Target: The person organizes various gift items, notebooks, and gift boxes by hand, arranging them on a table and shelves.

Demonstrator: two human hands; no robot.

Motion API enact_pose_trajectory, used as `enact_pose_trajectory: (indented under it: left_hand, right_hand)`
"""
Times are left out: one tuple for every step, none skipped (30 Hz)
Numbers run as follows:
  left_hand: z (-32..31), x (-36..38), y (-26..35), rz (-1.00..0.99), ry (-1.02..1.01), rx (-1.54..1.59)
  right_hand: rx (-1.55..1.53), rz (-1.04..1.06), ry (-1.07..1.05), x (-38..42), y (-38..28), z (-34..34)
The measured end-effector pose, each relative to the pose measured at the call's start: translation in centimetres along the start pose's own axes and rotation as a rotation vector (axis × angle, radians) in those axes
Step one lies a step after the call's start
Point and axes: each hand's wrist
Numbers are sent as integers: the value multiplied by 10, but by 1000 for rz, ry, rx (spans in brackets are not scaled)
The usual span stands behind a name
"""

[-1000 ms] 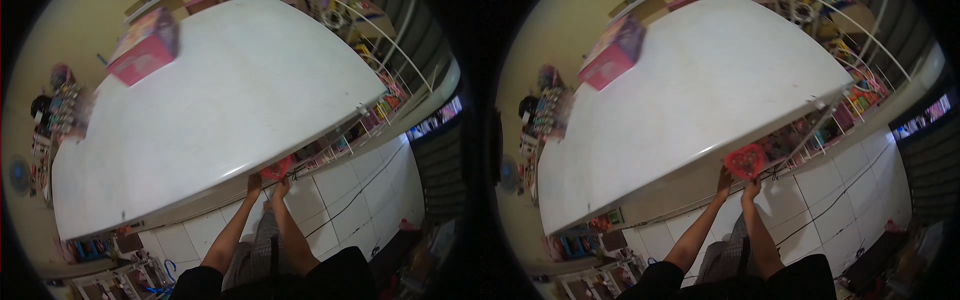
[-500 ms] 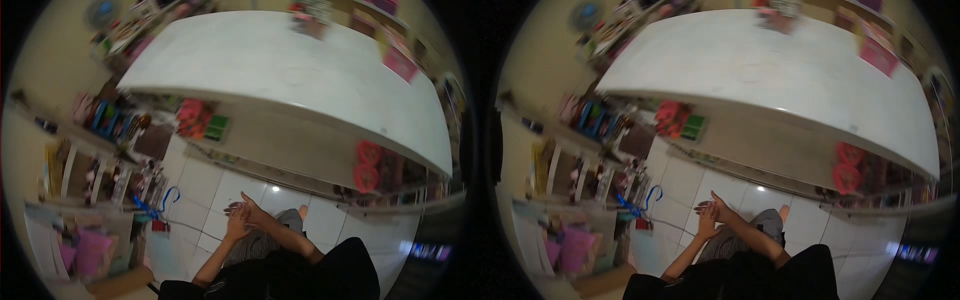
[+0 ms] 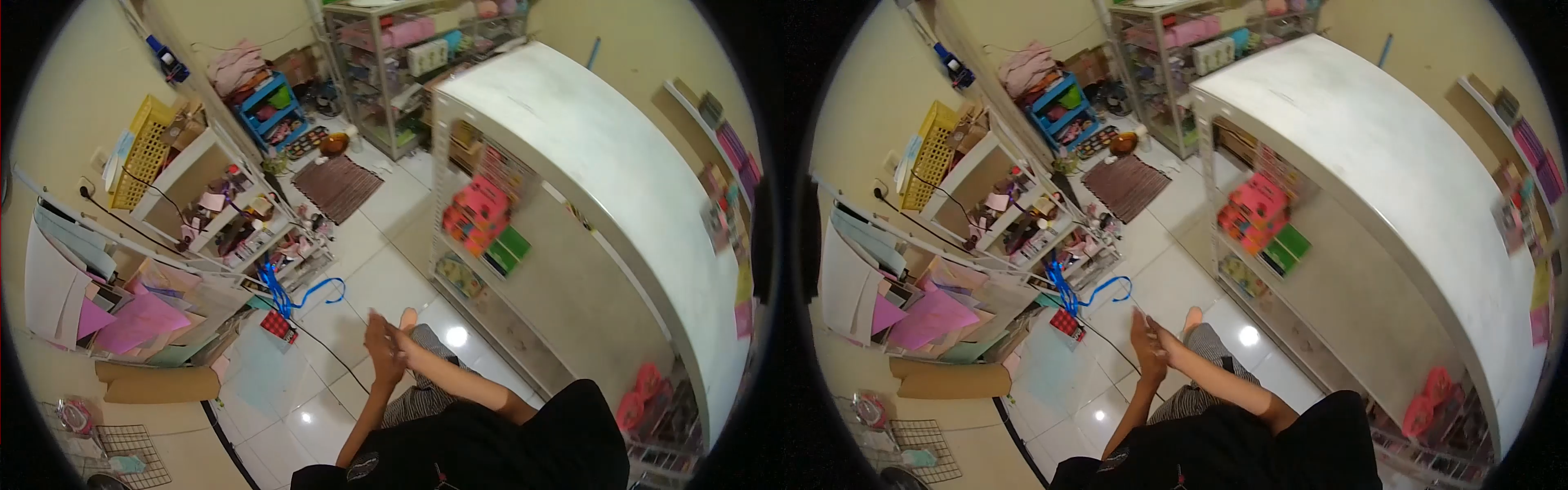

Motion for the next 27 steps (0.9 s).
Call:
enact_pose_trajectory:
  left_hand:
    - [1, -20, -7, -74, -62, -97]
    - [2, -41, -13, -149, -129, -194]
    - [0, -57, -26, -150, -112, -200]
    - [0, -67, -39, -160, -192, -243]
    - [-2, -89, -52, -181, -273, -284]
    - [-1, -112, -61, -186, -289, -286]
    - [1, -130, -69, -223, -339, -368]
    - [3, -146, -78, -270, -391, -448]
    - [1, -165, -93, -325, -390, -502]
    - [-1, -189, -105, -350, -414, -494]
    - [-3, -210, -116, -294, -482, -532]
    - [-3, -232, -121, -237, -552, -568]
    - [-5, -255, -123, -252, -460, -644]
    - [-13, -270, -140, -273, -479, -622]
    - [-27, -284, -165, -166, -358, -525]
    - [-39, -302, -184, -61, -240, -424]
    - [-44, -324, -188, 245, -259, -274]
    - [-47, -345, -194, 548, -285, -133]
    - [-57, -362, -222, 498, -164, -149]
    - [-65, -387, -242, 444, -45, -163]
    - [-70, -413, -263, 408, -80, -162]
    - [-76, -447, -274, 373, -51, -137]
    - [-84, -480, -282, 340, -22, -105]
    - [-89, -519, -269, 305, -50, -93]
    - [-93, -556, -254, 298, -7, -23]
    - [-102, -592, -243, 293, 36, 52]
    - [-122, -626, -252, 130, 100, 3]
  right_hand:
    - [15, -12, -12, -20, -11, -9]
    - [-52, -129, -210, -35, -27, -17]
    - [-118, -242, -406, -50, -47, -23]
    - [-195, -354, -600, -62, -67, -34]
    - [-268, -454, -797, -77, -89, -49]
    - [-283, -444, -799, -86, -113, -72]
    - [-189, -310, -605, -90, -143, -99]
    - [-101, -176, -408, -94, -172, -124]
    - [-32, -28, -335, -102, -200, -145]
    - [39, 117, -252, -110, -228, -162]
    - [18, 136, -235, -120, -253, -176]
    - [42, 304, -231, -129, -277, -188]
    - [74, 473, -220, -135, -295, -195]
    - [67, 495, -194, -138, -309, -199]
    - [92, 576, -183, -142, -327, -204]
    - [119, 661, -172, -145, -345, -206]
    - [111, 721, -96, -146, -358, -206]
    - [96, 754, -73, -153, -368, -197]
    - [101, 842, 27, -162, -377, -183]
    - [99, 927, 130, -170, -384, -170]
    - [18, 962, 233, -175, -392, -159]
    - [-65, 999, 331, -179, -401, -150]
    - [-137, 1063, 453, -184, -410, -144]
    - [-209, 1122, 574, -189, -420, -138]
    - [-233, 1155, 592, -193, -427, -129]
    - [-255, 1229, 664, -197, -434, -119]
    - [-276, 1308, 736, -200, -448, -114]
Point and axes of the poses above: each hand's wrist, its own x-axis away from the middle knuckle, its own z-axis out of the back of the hand, y = z × x, and after that the axes turned 13 degrees about -x, right-handed
